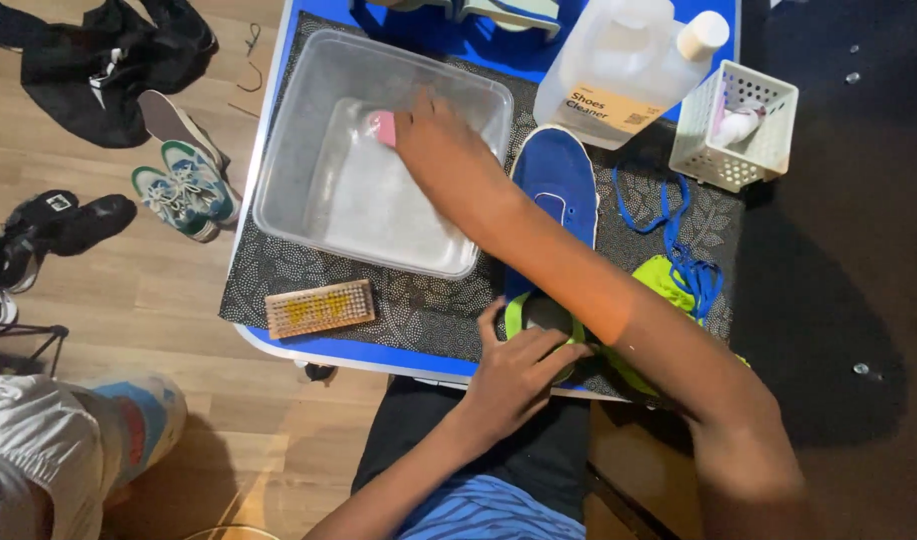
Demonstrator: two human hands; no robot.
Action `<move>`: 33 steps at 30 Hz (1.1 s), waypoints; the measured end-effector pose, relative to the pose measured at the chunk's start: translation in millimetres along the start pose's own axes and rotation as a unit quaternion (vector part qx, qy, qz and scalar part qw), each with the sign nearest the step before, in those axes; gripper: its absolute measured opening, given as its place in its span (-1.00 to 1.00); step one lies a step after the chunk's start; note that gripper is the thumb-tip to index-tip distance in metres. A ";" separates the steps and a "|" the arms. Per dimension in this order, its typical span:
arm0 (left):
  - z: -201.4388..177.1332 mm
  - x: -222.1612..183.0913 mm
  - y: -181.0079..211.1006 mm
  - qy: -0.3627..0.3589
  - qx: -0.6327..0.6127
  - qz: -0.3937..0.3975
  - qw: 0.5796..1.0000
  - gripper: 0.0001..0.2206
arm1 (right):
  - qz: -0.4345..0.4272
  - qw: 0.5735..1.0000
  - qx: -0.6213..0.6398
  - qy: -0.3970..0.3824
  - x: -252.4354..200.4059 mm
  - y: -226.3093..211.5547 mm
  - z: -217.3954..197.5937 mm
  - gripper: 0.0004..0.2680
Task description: Brushing the rubber sole of a blue sneaker with a small brush and soapy water to clean it.
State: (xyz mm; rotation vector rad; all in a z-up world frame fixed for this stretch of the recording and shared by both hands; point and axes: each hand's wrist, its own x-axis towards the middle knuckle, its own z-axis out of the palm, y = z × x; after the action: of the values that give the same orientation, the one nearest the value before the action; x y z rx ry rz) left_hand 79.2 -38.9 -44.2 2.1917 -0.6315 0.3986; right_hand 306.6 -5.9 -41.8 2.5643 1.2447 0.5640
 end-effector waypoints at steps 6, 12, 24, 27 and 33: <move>-11.2 -6.8 -10.6 -0.047 -0.066 -0.012 0.997 -0.33 | -0.024 0.882 0.424 -0.203 -19.0 15.4 -93.5 -0.86; -77.8 -2.3 -27.3 -0.088 0.057 -0.021 0.994 -0.22 | 0.025 0.930 0.310 -0.196 -25.7 12.6 -63.2 -0.62; -33.1 -34.1 -27.1 0.022 0.157 -0.090 0.983 -0.54 | 0.033 0.994 0.099 -0.011 -75.3 60.6 -129.9 -0.62; -51.9 -18.1 -12.7 0.033 -0.068 -0.193 0.978 -0.63 | 0.028 0.988 0.149 0.033 -83.4 66.4 -125.5 -0.79; -56.7 -19.6 -6.8 0.103 -0.050 -0.235 0.965 -0.58 | 0.083 0.981 0.156 0.084 -99.7 69.1 -133.6 -0.75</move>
State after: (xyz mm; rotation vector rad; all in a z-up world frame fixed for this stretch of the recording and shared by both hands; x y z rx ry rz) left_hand 62.7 14.8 -22.1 2.0840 -0.0102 0.3276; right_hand 240.3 -121.3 80.1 2.9569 1.2653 0.6792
